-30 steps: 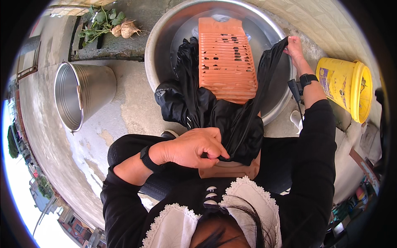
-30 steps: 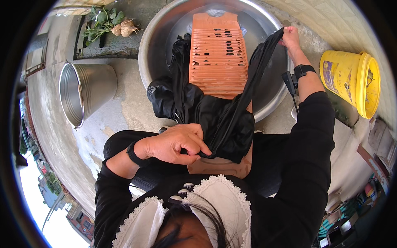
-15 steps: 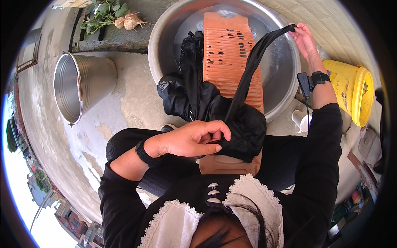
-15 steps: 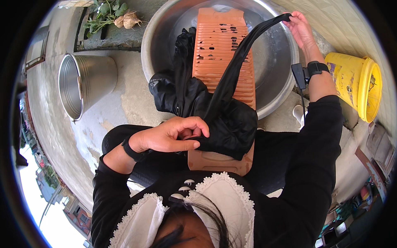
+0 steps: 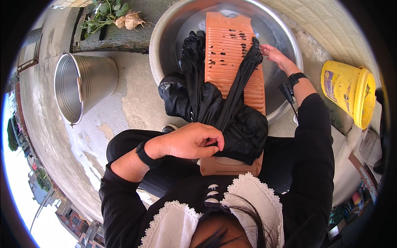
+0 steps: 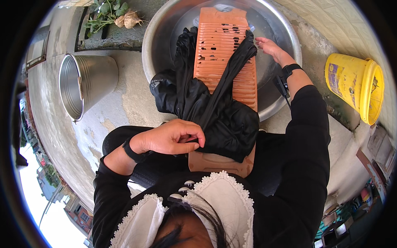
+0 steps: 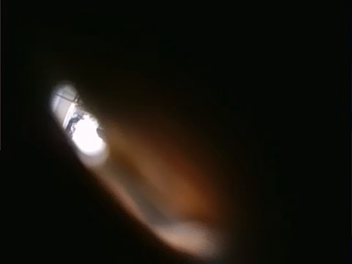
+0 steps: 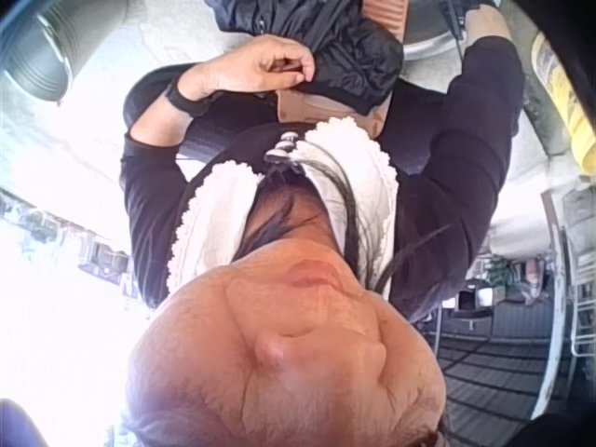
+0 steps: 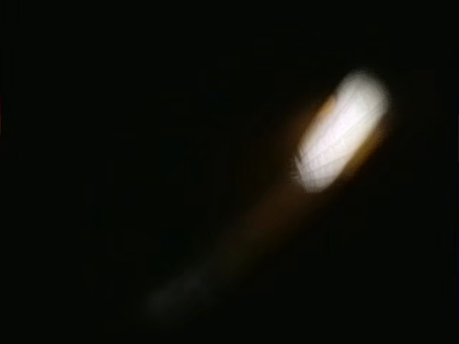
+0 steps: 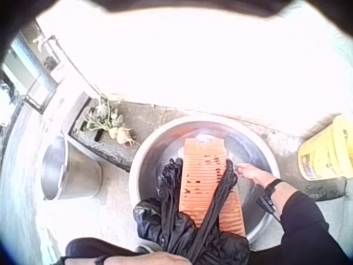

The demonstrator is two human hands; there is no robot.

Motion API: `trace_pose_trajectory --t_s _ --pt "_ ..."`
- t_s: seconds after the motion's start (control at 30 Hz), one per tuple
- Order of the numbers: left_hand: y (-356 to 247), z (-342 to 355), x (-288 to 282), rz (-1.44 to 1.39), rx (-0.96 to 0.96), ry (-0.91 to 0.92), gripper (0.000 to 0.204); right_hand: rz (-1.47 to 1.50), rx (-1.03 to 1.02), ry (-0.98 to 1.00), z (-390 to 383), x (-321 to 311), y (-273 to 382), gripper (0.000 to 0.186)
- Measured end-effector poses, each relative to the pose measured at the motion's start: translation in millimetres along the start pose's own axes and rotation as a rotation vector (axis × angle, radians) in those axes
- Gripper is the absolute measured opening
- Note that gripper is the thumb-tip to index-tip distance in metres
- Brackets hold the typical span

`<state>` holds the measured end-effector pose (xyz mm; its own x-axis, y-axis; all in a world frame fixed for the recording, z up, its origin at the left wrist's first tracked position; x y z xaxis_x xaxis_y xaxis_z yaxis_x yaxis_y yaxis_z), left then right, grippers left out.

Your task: The person sits on the floor and washes clothes by hand in a metal bucket. They wring out a dark garment, transfer it to a larger basin, and scrub it on a washboard using water from a small cup.

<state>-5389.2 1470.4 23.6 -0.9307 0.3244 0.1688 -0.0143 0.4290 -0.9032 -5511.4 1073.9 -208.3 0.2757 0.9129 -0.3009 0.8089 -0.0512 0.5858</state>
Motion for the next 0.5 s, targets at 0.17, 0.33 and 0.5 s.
trace_pose_trajectory --t_s 0.17,0.33,0.5 --pt "-5 -2 -1 0.008 -0.029 -0.033 0.011 0.096 0.066 0.053 14 15 -19 0.040" --pt "-12 -9 -8 -0.159 -0.084 -0.152 0.030 0.245 0.082 -0.122 7 -12 -19 0.024" --pt "-9 -26 -35 -0.235 -0.128 -0.521 0.038 0.250 -0.082 -0.257 -6 -58 0 0.025"
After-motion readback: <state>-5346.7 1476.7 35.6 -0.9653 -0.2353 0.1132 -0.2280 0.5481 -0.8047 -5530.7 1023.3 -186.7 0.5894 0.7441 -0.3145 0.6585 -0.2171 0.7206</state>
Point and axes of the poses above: each hand's wrist, its own z-axis towards the middle knuckle, its own x-axis out of the palm, y = z × x, the point moved 1 cm from there along z, towards the middle knuckle, and after that the axes turned 1 degree about z, right-handed, at the moved point
